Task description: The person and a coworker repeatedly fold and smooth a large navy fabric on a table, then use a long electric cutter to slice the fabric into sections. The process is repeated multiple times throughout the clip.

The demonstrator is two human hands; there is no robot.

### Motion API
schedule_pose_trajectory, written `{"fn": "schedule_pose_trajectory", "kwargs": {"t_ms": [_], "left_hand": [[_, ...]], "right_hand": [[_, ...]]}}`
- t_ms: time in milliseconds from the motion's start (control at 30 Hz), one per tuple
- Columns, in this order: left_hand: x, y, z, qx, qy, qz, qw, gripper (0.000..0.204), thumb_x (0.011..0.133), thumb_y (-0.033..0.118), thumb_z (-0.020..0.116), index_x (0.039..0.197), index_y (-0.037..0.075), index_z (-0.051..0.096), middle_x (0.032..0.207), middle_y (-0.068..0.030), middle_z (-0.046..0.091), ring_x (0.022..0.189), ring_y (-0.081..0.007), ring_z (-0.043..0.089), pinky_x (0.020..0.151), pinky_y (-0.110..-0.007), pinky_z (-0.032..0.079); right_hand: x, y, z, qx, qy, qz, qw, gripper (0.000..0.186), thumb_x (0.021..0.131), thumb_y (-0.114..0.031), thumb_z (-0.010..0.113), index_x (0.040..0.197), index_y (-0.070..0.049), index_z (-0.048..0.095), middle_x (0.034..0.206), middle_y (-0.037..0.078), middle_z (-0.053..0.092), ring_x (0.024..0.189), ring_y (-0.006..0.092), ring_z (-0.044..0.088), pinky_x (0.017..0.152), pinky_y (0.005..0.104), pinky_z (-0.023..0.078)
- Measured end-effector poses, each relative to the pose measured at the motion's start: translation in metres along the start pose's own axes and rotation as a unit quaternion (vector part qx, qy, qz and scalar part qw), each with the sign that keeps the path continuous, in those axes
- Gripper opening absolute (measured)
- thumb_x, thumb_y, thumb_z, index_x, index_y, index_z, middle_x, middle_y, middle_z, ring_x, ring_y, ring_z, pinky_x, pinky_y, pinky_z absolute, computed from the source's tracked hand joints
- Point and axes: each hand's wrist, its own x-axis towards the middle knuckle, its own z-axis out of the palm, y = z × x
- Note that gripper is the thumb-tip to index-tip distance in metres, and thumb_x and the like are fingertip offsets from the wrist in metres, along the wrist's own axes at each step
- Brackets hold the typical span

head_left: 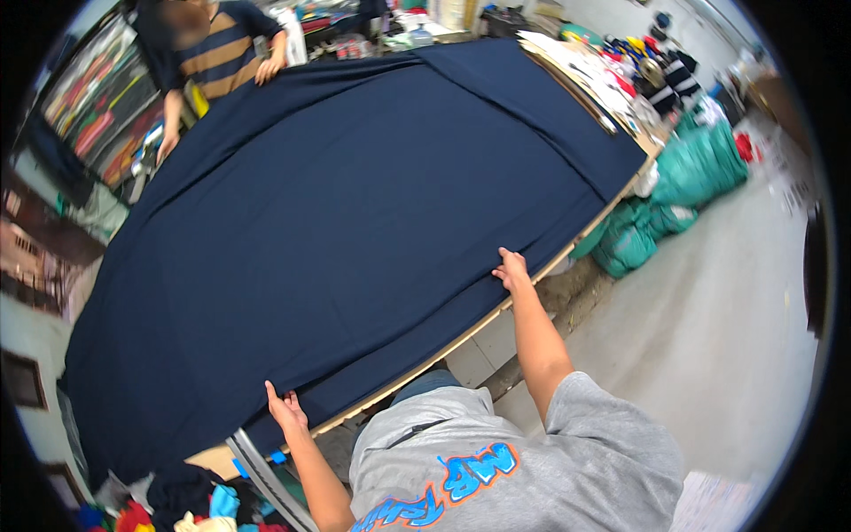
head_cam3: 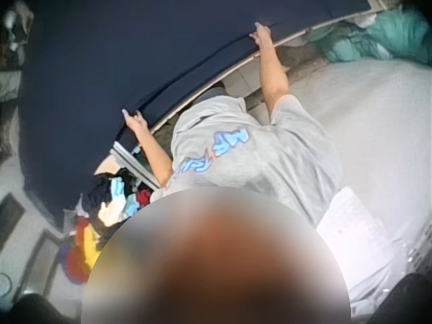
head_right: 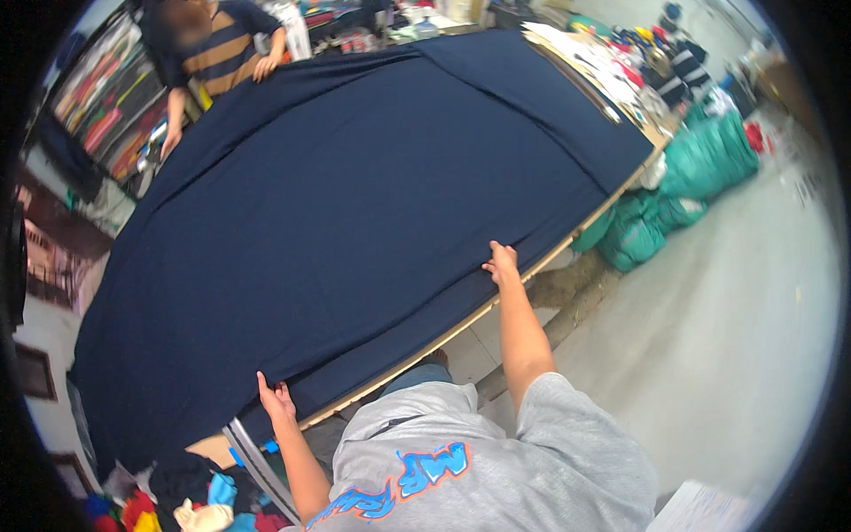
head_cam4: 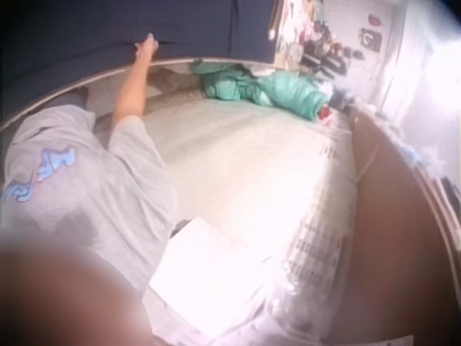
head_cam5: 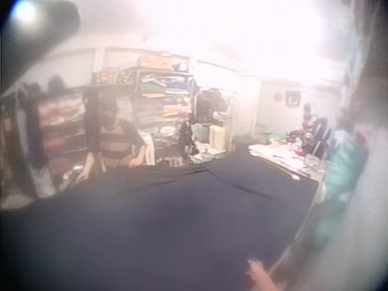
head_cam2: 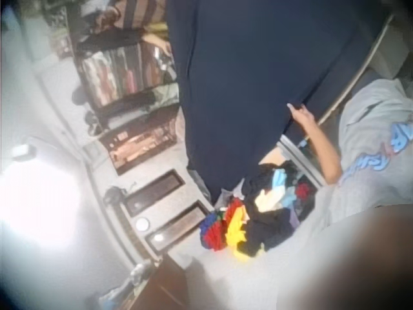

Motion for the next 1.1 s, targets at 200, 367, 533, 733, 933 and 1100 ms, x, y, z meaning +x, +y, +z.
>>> {"fn": "schedule_pose_trajectory", "kwargs": {"t_ms": [200, 367, 533, 733, 933, 1100], "left_hand": [[0.007, 0.037, 0.001, 0.090, 0.014, 0.122, 0.988, 0.054, 0.108, 0.058, 0.069, 0.111, 0.003, 0.069, 0.104, -0.0036, 0.069, 0.088, -0.0144, 0.062, 0.071, -0.031, 0.050], [-0.018, 0.080, -0.001, 0.145, 0.109, 0.255, 0.950, 0.064, 0.106, 0.064, 0.068, 0.105, 0.000, 0.074, 0.101, -0.0057, 0.074, 0.074, -0.0120, 0.061, 0.058, -0.027, 0.040], [-0.012, 0.115, -0.009, 0.140, 0.166, 0.290, 0.932, 0.069, 0.106, 0.062, 0.068, 0.115, -0.006, 0.077, 0.110, -0.0097, 0.078, 0.087, -0.0189, 0.069, 0.065, -0.031, 0.046], [0.014, 0.198, -0.070, 0.054, 0.311, 0.368, 0.874, 0.080, 0.109, 0.052, 0.056, 0.122, -0.026, 0.068, 0.128, -0.0380, 0.071, 0.115, -0.0448, 0.073, 0.104, -0.048, 0.063], [0.087, 0.255, -0.181, 0.113, 0.388, 0.297, 0.865, 0.077, 0.110, 0.050, 0.054, 0.144, -0.018, 0.058, 0.143, -0.0319, 0.066, 0.122, -0.0432, 0.070, 0.109, -0.049, 0.061], [0.155, 0.244, -0.268, 0.125, 0.322, 0.283, 0.895, 0.075, 0.110, 0.050, 0.055, 0.151, -0.013, 0.054, 0.149, -0.0280, 0.064, 0.127, -0.0407, 0.068, 0.112, -0.048, 0.058]], "right_hand": [[-0.051, 0.004, 0.009, 0.004, 0.044, -0.079, 0.996, 0.024, 0.113, -0.024, 0.062, 0.120, -0.002, 0.058, 0.093, 0.014, 0.072, 0.060, 0.0183, 0.064, 0.047, 0.0311, 0.046], [-0.107, -0.013, 0.010, -0.060, 0.023, -0.167, 0.984, 0.026, 0.114, -0.027, 0.059, 0.100, -0.005, 0.055, 0.074, 0.011, 0.070, 0.049, 0.0126, 0.057, 0.042, 0.0294, 0.040], [-0.157, -0.015, 0.002, -0.028, 0.030, -0.186, 0.982, 0.024, 0.113, -0.021, 0.058, 0.093, -0.009, 0.052, 0.069, 0.008, 0.064, 0.051, 0.0115, 0.056, 0.043, 0.0287, 0.040], [-0.270, 0.037, 0.044, 0.045, -0.043, -0.117, 0.991, 0.030, 0.113, -0.026, 0.061, 0.089, -0.013, 0.050, 0.068, 0.005, 0.061, 0.051, 0.0111, 0.053, 0.045, 0.0266, 0.040], [-0.373, 0.130, 0.097, 0.056, -0.156, -0.123, 0.978, 0.033, 0.113, -0.029, 0.061, 0.088, -0.013, 0.047, 0.069, 0.002, 0.059, 0.057, 0.0089, 0.057, 0.050, 0.0243, 0.043], [-0.349, 0.158, 0.094, -0.067, -0.227, 0.010, 0.971, 0.025, 0.113, -0.029, 0.062, 0.097, -0.010, 0.055, 0.078, 0.006, 0.068, 0.061, 0.0118, 0.063, 0.055, 0.0264, 0.050]]}}
